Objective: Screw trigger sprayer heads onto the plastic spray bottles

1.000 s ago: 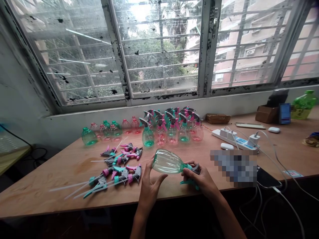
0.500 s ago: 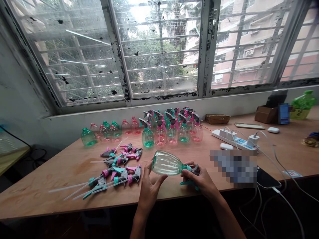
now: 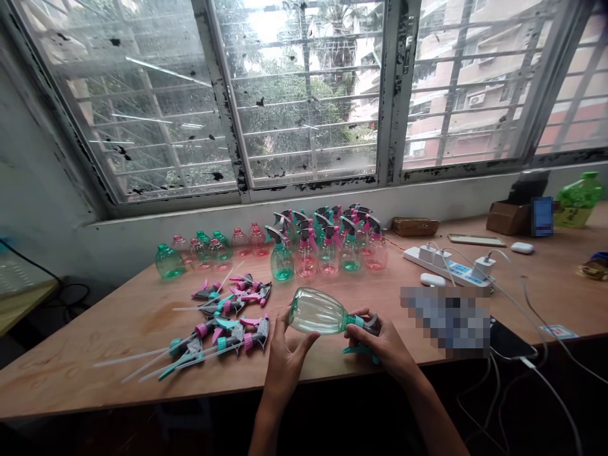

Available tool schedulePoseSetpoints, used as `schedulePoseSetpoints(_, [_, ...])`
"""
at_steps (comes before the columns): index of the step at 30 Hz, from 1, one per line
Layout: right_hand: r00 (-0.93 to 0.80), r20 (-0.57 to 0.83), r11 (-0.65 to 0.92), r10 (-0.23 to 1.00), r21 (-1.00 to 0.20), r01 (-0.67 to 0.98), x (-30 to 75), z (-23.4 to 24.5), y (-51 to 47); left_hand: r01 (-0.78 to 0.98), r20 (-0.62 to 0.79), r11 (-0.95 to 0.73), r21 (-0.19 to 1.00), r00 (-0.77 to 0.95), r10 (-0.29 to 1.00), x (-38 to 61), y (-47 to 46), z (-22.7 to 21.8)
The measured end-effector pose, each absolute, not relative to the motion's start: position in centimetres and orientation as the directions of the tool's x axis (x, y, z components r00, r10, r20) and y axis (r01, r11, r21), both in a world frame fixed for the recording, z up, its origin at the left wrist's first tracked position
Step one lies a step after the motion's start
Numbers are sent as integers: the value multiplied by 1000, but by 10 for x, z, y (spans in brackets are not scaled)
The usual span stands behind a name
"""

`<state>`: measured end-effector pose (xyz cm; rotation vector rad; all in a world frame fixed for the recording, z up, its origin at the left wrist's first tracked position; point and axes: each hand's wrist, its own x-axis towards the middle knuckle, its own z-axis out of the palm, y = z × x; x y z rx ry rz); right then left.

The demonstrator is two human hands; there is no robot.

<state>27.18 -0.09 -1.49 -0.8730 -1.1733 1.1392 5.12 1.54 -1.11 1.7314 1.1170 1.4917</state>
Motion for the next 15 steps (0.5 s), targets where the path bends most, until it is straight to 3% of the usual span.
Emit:
schedulePoseSetpoints(6, [17, 248, 246, 969, -942, -231, 274, -17, 1, 270, 530, -519, 811, 36, 847, 51, 17, -13])
schedulePoseSetpoints(15, [8, 234, 231, 972, -952, -203, 273, -14, -2, 276, 490, -476, 835, 20, 872, 53, 14, -11])
